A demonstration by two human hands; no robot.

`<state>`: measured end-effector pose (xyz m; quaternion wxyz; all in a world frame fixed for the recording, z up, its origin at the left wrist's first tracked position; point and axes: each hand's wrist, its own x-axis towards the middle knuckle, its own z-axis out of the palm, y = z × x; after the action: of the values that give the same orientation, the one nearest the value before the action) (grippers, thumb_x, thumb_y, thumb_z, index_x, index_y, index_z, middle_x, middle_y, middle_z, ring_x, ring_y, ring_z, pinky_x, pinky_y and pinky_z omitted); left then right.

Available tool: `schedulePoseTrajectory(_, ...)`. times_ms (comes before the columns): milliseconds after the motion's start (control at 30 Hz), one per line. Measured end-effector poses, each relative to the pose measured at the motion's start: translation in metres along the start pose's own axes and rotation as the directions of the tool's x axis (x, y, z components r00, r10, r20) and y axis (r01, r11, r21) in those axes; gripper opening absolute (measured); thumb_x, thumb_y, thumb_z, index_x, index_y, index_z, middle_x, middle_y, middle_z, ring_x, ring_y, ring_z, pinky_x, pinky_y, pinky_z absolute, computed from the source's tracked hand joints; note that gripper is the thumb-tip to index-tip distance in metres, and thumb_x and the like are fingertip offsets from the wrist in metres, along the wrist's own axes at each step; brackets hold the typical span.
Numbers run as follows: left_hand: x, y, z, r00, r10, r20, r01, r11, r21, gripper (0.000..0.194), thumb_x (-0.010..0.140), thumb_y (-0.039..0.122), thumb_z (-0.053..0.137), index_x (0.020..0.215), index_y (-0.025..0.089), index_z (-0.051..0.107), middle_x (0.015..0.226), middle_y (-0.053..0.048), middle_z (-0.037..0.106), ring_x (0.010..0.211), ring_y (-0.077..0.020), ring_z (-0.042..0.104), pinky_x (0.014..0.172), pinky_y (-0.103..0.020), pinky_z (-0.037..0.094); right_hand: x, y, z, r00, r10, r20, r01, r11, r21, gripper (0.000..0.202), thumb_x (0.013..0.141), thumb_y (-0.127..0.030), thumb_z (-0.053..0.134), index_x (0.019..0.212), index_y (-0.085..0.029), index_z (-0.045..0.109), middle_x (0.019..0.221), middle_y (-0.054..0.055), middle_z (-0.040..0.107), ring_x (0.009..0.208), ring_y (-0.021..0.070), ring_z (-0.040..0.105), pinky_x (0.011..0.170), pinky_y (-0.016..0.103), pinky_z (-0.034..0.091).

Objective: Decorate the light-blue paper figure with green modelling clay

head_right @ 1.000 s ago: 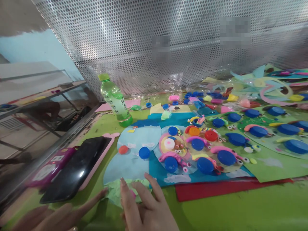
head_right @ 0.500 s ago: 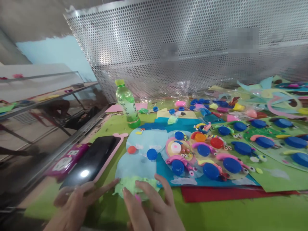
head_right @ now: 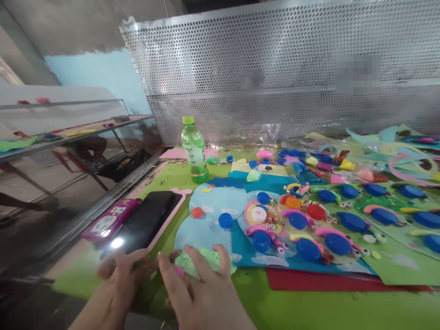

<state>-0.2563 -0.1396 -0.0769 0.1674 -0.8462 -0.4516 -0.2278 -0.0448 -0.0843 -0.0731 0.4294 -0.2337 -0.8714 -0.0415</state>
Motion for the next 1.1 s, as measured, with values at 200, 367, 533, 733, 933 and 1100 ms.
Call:
schedulePoseTrajectory(200,0.004,-0.001,-0.001,1.000,-0.006,-0.015,0.006,1.000,-0.011,0.085,0.086,0.064,-0.003,0.137,-0.003,-0.013,0.105,-0.017,0.065,0.100,-0.0258,0.055,0.087,-0.037,0.025,-0.007,0.001,-0.006,0.983,0.112,0.146,-0.121,0.991,0.049,0.038,0.100,-0.017,0.028,0.136,-0.015,0.040,0.087,0.002,0.073,0.099,0.0184,0.059,0.098,0.040,0.024)
schedulePoseTrajectory(367,0.001,-0.001,0.002,1.000,-0.017,-0.019,0.016,0.999,-0.051,0.095,0.081,0.072,0.000,0.137,-0.003,-0.014,0.106,-0.016,0.065,0.105,-0.0283,0.053,0.092,-0.039,0.024,-0.008,0.003,-0.002,0.973,0.207,0.105,-0.219,0.968,0.120,0.043,0.099,-0.016,0.022,0.139,-0.020,0.035,0.093,0.002,0.073,0.101,0.0195,0.058,0.091,0.041,0.028)
schedulePoseTrajectory(533,0.002,0.000,0.000,1.000,0.022,-0.008,-0.022,0.998,0.063,0.098,0.078,0.071,-0.009,0.136,-0.009,-0.010,0.099,-0.018,0.066,0.102,-0.0274,0.053,0.089,-0.037,0.025,-0.008,0.003,-0.007,0.957,0.106,0.271,-0.121,0.992,0.040,0.046,0.098,-0.013,0.025,0.144,-0.014,0.025,0.092,0.006,0.073,0.112,0.0219,0.054,0.097,0.047,0.026)
schedulePoseTrajectory(733,0.007,0.001,-0.002,0.999,0.040,0.004,-0.040,0.987,0.155,0.099,0.076,0.070,-0.014,0.137,-0.007,-0.007,0.096,-0.016,0.067,0.095,-0.0258,0.057,0.089,-0.037,0.026,-0.004,0.003,-0.016,0.965,0.062,0.255,-0.065,0.998,0.001,0.042,0.099,-0.015,0.024,0.140,-0.015,0.033,0.082,0.001,0.072,0.089,0.0218,0.061,0.093,0.047,0.031)
schedulePoseTrajectory(933,0.008,0.000,-0.003,0.998,0.054,0.020,-0.056,0.985,0.164,0.099,0.077,0.071,-0.010,0.137,-0.008,-0.005,0.097,-0.015,0.067,0.097,-0.0262,0.057,0.087,-0.036,0.029,-0.002,0.007,-0.028,0.968,0.033,0.248,-0.022,0.998,-0.051,0.040,0.099,-0.015,0.023,0.135,-0.016,0.041,0.069,-0.002,0.069,0.080,0.0215,0.058,0.090,0.046,0.030)
schedulePoseTrajectory(1100,0.007,0.000,-0.003,0.998,0.061,0.022,-0.063,0.990,0.128,0.095,0.084,0.070,0.000,0.138,-0.008,-0.001,0.100,-0.014,0.067,0.097,-0.0245,0.057,0.085,-0.034,0.032,-0.008,0.012,-0.031,0.967,0.059,0.246,-0.049,0.998,-0.044,0.043,0.095,-0.010,0.028,0.136,-0.016,0.039,0.062,-0.001,0.066,0.079,0.0221,0.058,0.092,0.046,0.030)
